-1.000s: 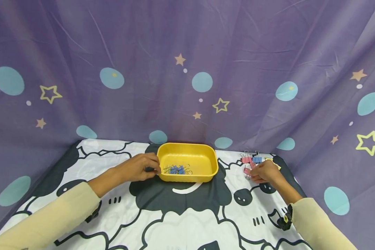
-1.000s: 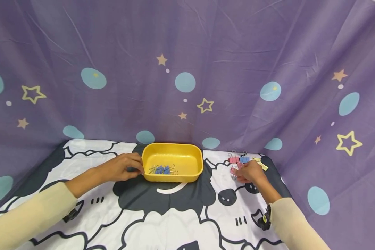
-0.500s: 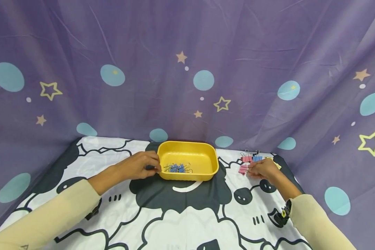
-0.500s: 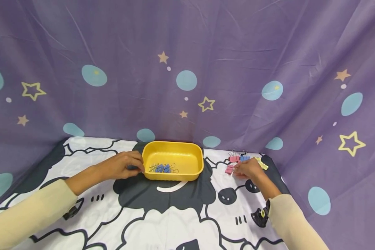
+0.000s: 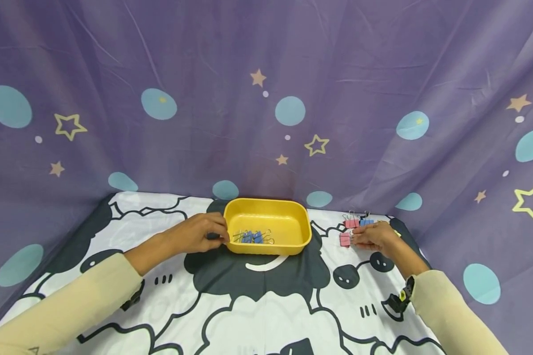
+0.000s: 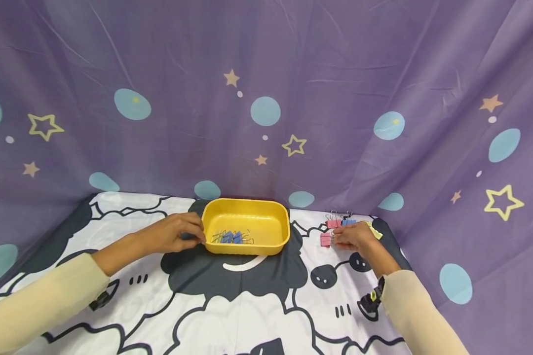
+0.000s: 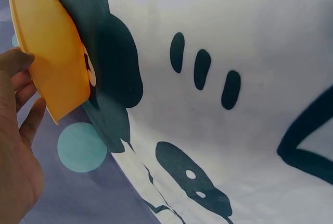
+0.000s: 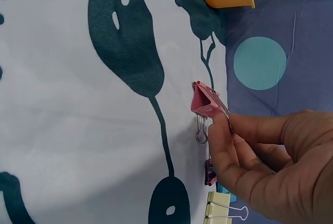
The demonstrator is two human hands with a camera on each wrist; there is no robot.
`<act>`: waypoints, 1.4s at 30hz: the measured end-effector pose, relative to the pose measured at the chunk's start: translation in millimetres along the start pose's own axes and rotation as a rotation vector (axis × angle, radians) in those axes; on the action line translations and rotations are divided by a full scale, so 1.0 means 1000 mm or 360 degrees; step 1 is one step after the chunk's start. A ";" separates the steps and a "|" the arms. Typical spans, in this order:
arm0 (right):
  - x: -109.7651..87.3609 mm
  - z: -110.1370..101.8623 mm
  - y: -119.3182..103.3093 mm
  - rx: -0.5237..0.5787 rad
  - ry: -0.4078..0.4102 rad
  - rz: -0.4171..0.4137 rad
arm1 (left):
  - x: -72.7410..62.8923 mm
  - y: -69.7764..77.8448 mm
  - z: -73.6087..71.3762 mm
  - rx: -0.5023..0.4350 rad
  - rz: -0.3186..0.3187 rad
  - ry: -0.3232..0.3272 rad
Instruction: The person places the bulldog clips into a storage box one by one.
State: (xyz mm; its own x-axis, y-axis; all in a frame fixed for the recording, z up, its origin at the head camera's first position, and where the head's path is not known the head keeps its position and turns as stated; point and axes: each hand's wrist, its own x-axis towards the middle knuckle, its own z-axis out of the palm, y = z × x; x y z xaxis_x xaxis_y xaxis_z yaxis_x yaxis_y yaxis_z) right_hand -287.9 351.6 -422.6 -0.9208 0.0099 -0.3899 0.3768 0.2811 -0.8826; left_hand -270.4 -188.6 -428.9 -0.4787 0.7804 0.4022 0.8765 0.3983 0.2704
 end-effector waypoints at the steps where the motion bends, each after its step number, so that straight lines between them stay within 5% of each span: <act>1: 0.000 -0.001 0.000 0.0013 -0.0013 0.0010 | 0.000 0.000 0.000 0.0003 0.0002 0.0000; 20: 0.001 -0.004 -0.003 0.0186 -0.0149 0.0099 | 0.000 -0.001 0.002 0.0027 0.0091 0.0070; 28: 0.003 -0.004 -0.009 0.0260 -0.0208 0.0096 | 0.002 -0.002 -0.001 -0.0013 0.0036 0.0039; 42: 0.008 0.006 -0.049 0.0356 -0.0354 0.0012 | 0.003 -0.006 0.001 -0.0027 0.0045 0.0052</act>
State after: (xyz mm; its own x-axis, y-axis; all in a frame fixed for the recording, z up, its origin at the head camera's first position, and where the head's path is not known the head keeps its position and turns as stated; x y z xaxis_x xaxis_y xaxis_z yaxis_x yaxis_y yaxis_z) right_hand -313.6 332.6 -384.1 -0.8825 -0.2061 -0.4228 0.4190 0.0637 -0.9057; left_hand -276.9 -188.4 -430.6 -0.4553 0.7751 0.4380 0.8889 0.3679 0.2730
